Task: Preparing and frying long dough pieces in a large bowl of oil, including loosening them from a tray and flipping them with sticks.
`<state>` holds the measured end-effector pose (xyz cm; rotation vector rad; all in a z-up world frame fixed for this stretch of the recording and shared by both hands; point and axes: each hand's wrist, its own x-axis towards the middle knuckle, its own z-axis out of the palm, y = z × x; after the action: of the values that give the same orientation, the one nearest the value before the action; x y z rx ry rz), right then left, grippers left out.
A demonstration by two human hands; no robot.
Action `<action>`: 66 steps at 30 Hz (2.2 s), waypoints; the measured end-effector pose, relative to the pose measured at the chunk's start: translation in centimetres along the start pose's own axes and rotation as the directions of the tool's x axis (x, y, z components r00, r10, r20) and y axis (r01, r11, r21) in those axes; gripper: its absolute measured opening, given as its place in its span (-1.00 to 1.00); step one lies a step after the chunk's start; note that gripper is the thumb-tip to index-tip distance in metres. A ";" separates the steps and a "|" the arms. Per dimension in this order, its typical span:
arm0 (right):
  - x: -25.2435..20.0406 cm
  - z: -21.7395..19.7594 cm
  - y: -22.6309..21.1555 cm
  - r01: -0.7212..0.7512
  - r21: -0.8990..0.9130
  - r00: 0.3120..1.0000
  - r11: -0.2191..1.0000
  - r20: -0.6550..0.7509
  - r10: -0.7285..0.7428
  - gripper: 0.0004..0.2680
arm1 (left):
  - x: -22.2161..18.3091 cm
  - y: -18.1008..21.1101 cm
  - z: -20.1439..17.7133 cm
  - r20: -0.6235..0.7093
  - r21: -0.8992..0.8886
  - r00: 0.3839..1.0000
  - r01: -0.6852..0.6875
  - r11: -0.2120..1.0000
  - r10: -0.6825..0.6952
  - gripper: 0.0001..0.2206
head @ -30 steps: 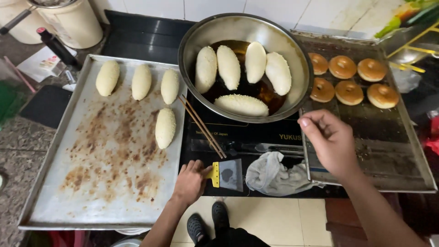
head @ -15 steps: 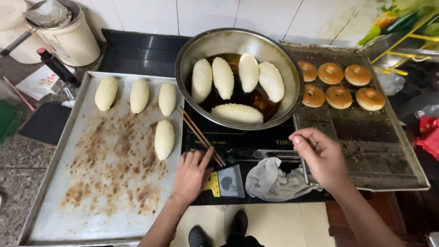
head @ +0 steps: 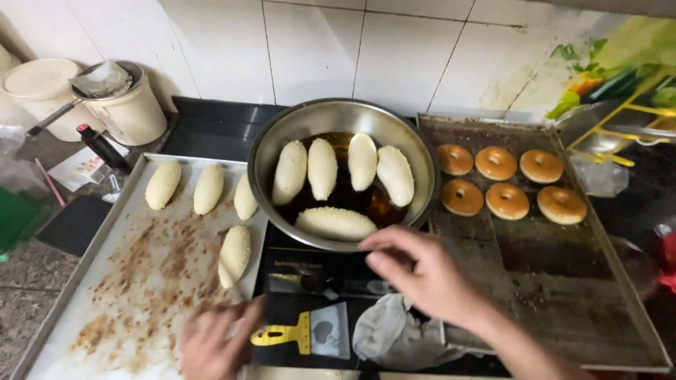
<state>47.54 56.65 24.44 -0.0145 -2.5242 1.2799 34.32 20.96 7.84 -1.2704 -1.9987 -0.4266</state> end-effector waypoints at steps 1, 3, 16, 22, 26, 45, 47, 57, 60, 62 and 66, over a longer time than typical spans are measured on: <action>0.6 0.0 -0.9 0.129 0.011 0.990 0.992 0.053 -0.129 -0.80 | 0.5 -0.4 -2.4 -0.033 0.126 0.999 0.011 0.992 -0.007 -0.67; 1.9 0.0 -2.6 0.265 0.038 0.957 0.963 0.109 -0.268 -0.79 | 2.5 -0.9 -7.1 -0.065 0.264 0.998 0.031 0.964 -0.015 -0.72; 7.7 -2.4 -2.6 0.784 -0.295 0.573 0.547 0.003 -0.820 -0.74 | 26.6 5.8 -9.1 -0.192 -0.341 0.980 -0.116 0.933 0.052 -0.71; 9.3 -8.8 3.2 0.589 -0.494 0.646 0.640 -0.188 -0.740 -0.84 | 32.1 3.8 -6.1 -0.174 -0.485 0.982 -0.155 0.860 0.079 -0.83; 8.1 -14.0 5.6 0.141 -0.414 0.850 0.899 -0.414 -0.325 -0.86 | 35.6 0.4 -3.5 -0.047 -0.613 0.998 -0.063 0.788 0.044 -0.74; 6.7 -11.7 9.3 0.079 -0.339 0.937 0.938 -0.296 -0.186 -0.89 | 39.4 -0.2 11.6 0.230 -0.687 0.973 0.173 0.706 -0.014 -0.78; 6.6 -11.9 9.7 0.080 -0.324 0.947 0.943 -0.270 -0.173 -0.88 | 39.4 -0.1 11.9 0.257 -0.684 0.966 0.199 0.702 -0.025 -0.78; 6.5 -12.3 9.7 0.037 -0.358 0.950 0.933 -0.277 -0.144 -0.88 | 38.8 0.8 13.3 0.288 -0.637 0.957 0.218 0.739 -0.035 -0.76; 6.7 -12.4 9.9 0.035 -0.384 0.949 0.923 -0.276 -0.151 -0.89 | 39.0 1.1 12.9 0.336 -0.655 0.942 0.229 0.720 0.006 -0.78; 6.7 -12.2 9.8 0.040 -0.389 0.947 0.921 -0.278 -0.158 -0.89 | 39.0 0.9 12.5 0.301 -0.648 0.953 0.228 0.726 -0.031 -0.79; 7.0 -12.1 9.3 0.054 -0.356 0.950 0.933 -0.270 -0.158 -0.88 | 39.5 -1.2 10.5 0.190 -0.653 0.980 0.169 0.738 -0.057 -0.76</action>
<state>43.06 72.77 25.62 -0.1332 -2.4136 0.7172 18.97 52.35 29.19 -1.6434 -2.1425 -1.2304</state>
